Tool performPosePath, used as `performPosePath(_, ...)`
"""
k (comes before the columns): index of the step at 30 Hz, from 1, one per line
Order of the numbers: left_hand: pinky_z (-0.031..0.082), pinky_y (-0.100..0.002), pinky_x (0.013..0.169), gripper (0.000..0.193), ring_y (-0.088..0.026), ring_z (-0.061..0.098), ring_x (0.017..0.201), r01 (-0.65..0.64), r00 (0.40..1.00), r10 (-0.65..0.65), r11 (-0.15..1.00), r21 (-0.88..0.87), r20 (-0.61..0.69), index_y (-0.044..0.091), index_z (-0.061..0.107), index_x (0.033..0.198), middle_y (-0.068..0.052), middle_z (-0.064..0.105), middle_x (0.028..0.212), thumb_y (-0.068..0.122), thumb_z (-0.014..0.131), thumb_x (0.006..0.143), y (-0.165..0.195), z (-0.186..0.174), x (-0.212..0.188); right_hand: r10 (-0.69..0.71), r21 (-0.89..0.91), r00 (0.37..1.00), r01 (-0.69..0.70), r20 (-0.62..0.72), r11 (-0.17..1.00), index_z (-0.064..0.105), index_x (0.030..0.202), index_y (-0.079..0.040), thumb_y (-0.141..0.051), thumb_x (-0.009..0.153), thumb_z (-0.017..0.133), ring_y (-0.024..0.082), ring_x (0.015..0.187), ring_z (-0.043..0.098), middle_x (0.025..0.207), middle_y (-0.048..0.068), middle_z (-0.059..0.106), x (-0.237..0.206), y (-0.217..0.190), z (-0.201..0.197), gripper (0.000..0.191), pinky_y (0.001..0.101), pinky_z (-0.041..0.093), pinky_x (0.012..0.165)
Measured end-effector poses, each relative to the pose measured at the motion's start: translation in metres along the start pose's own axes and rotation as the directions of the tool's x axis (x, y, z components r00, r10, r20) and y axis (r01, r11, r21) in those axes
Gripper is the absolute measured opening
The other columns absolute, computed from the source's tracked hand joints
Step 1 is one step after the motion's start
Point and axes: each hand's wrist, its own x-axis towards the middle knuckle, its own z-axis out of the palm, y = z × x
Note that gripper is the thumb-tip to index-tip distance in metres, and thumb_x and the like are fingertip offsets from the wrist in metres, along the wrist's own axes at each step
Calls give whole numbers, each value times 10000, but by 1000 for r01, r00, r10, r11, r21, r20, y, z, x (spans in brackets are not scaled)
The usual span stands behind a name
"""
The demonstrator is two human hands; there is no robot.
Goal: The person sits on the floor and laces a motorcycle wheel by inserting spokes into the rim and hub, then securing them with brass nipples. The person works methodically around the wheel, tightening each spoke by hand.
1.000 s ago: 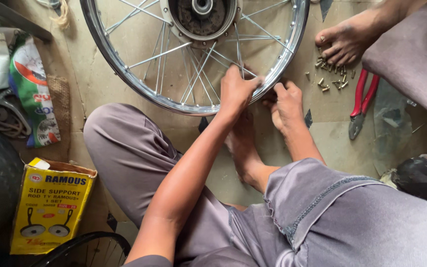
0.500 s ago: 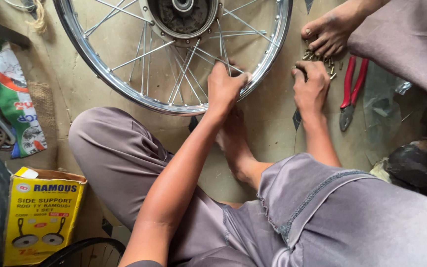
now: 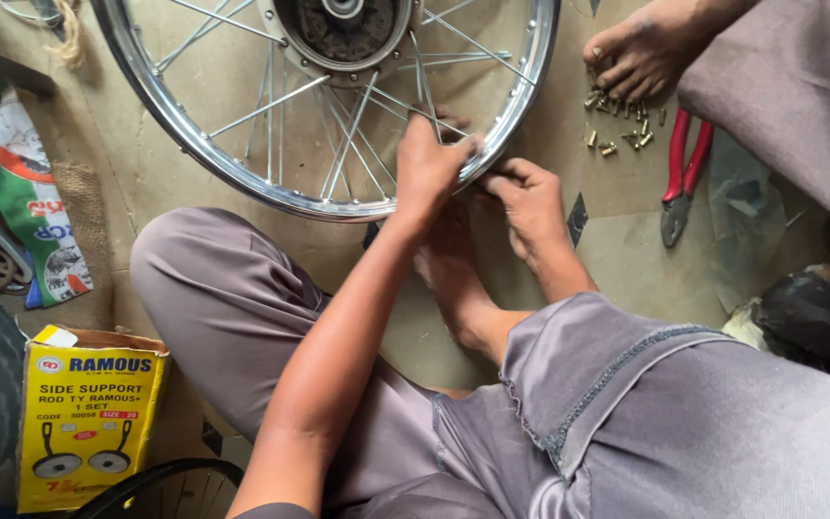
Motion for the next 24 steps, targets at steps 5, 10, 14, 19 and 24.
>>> performPosePath(5,563,-399,749,444,-300,744,763,148,989,-149,987,59,5,-19,689,988,-189,746,826,387,799,846,-5,-1,4,191,40,981,-192,31,981,687,1022,7,-3,943,641,196,795,751,961,113,758,-4,-3,13,92,333,621,709)
performPosePath(10,562,-407,729,457,-317,733,790,14,1000,-16,995,99,15,-31,681,982,-199,738,848,339,830,758,-6,1,5,206,33,976,-209,77,977,683,1025,6,-30,954,622,181,794,742,941,96,749,-8,5,23,101,319,616,719)
performPosePath(14,571,-380,734,442,-275,742,762,64,997,-63,998,9,-47,-26,675,978,-177,748,835,356,810,804,-3,2,6,150,126,986,-157,67,979,682,1009,25,-9,951,659,176,772,722,918,100,739,-10,14,28,72,306,615,734)
performPosePath(19,580,-357,724,453,-242,760,755,107,993,-106,993,-40,48,-17,661,1040,-170,765,820,339,783,789,-3,0,7,198,153,978,-207,70,966,676,967,19,3,934,660,175,705,698,851,103,727,-6,14,29,40,301,580,658)
performPosePath(24,575,-372,694,482,-246,737,746,-19,1000,20,1000,-20,18,-24,644,1054,-151,751,834,294,809,731,-3,7,8,180,158,982,-186,51,970,671,941,12,6,937,650,154,655,653,812,94,705,-6,14,28,22,278,498,547)
